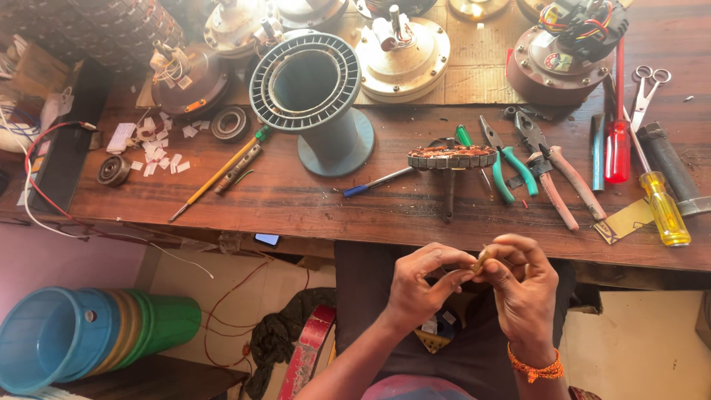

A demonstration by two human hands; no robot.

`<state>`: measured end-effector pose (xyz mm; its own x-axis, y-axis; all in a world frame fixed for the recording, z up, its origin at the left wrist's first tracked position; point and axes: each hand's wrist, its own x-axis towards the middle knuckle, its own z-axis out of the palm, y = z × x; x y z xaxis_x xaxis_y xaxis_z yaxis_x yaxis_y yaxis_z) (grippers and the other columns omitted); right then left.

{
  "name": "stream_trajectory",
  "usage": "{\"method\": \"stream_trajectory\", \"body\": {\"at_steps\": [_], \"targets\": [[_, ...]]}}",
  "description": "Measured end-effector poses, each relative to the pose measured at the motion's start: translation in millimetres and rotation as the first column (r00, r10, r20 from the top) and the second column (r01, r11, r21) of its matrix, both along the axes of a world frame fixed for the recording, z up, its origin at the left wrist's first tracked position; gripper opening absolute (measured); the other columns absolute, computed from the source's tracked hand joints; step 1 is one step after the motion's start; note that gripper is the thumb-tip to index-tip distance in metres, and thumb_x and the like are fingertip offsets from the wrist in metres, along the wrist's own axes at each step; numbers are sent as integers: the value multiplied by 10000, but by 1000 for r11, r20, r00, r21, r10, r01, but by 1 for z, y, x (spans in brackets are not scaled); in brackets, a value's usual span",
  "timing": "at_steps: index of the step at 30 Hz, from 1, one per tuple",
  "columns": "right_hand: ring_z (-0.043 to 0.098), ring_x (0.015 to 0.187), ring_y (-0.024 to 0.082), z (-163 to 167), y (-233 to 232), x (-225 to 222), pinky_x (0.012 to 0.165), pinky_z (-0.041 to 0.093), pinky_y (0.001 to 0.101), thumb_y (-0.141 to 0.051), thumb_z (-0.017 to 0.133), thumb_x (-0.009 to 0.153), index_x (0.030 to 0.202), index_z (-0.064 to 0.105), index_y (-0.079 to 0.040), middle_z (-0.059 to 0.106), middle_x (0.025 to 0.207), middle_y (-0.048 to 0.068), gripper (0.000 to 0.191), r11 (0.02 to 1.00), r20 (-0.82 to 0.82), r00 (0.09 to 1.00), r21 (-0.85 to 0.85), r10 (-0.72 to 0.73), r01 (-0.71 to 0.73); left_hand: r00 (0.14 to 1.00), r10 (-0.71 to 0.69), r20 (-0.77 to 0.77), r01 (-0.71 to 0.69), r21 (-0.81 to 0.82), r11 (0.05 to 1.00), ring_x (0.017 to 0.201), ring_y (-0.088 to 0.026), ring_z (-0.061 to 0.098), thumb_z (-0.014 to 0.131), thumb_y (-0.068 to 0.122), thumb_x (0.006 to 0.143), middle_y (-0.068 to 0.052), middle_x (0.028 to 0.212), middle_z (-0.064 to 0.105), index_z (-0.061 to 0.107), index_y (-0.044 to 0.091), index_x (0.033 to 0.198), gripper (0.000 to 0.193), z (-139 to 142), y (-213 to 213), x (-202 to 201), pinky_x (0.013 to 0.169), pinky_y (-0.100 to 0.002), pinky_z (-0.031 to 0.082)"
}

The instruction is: The person sits at a workbench and assembles an electric motor armature, fitting copper winding segments and small components around the rotor by hand, turning the rotor to work on different sides and pressing parts into place.

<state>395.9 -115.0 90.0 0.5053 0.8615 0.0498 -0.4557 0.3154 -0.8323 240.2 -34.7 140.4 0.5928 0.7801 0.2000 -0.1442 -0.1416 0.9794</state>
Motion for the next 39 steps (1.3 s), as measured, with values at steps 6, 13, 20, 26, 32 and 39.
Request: {"method": "stream_trajectory", "body": {"at_steps": [6, 13, 20, 26, 32, 39], "targets": [[728, 881, 209, 0, -1, 1, 803, 613, 341, 12, 713, 861, 1078, 673, 60, 729, 1010, 164, 226, 990, 52, 995, -117, 87, -80, 999, -1, -38, 11, 260, 965, 917, -129, 730, 779, -10, 900, -65, 1055, 750, 743, 55, 1085, 200, 3, 7, -8, 677, -239, 561], [707, 919, 208, -28, 6, 2, 840, 572, 346, 31, 761, 923, 1115, 628, 13, 694, 1031, 151, 235, 982, -112, 981, 121, 160, -146, 995, 67, -76, -52, 187, 981, 771, -79, 667, 769, 6, 919, -42, 988, 726, 752, 52, 1067, 156, -3, -1, -9, 625, -234, 513], [712, 867, 198, -40, 2, -3, 792, 588, 313, -18, 747, 869, 1132, 687, 50, 702, 1000, 138, 278, 977, 6, 983, -105, 185, -183, 996, -12, -91, 26, 147, 989, 723, -64, 614, 761, -13, 916, -43, 982, 694, 737, 46, 1058, 155, -16, 4, -25, 644, -225, 495], [589, 820, 89, -16, -1, -10, 707, 506, 224, -15, 795, 823, 1100, 764, 34, 693, 1040, 73, 282, 983, 385, 909, -155, 156, -103, 999, 16, -40, -6, 231, 973, 774, -86, 633, 769, -40, 903, -47, 1031, 692, 719, 46, 1036, 166, -15, 2, -30, 672, -245, 527], [674, 871, 80, 3, 0, -18, 741, 561, 211, -39, 763, 850, 1072, 765, 25, 726, 1038, 67, 231, 988, 442, 890, -145, 114, -55, 995, 101, -22, -88, 334, 938, 816, -129, 692, 778, -18, 890, -85, 1116, 634, 714, 56, 1010, 155, -5, -3, -29, 658, -261, 592], [637, 812, 80, 12, 0, -19, 694, 532, 205, -45, 771, 831, 1112, 758, 23, 732, 1036, 70, 289, 981, 539, 831, -188, 139, -42, 992, 127, 25, -125, 463, 877, 965, -164, 713, 767, 3, 946, -85, 1168, 665, 702, 55, 1038, 124, -3, 0, -28, 760, -281, 610]]}}
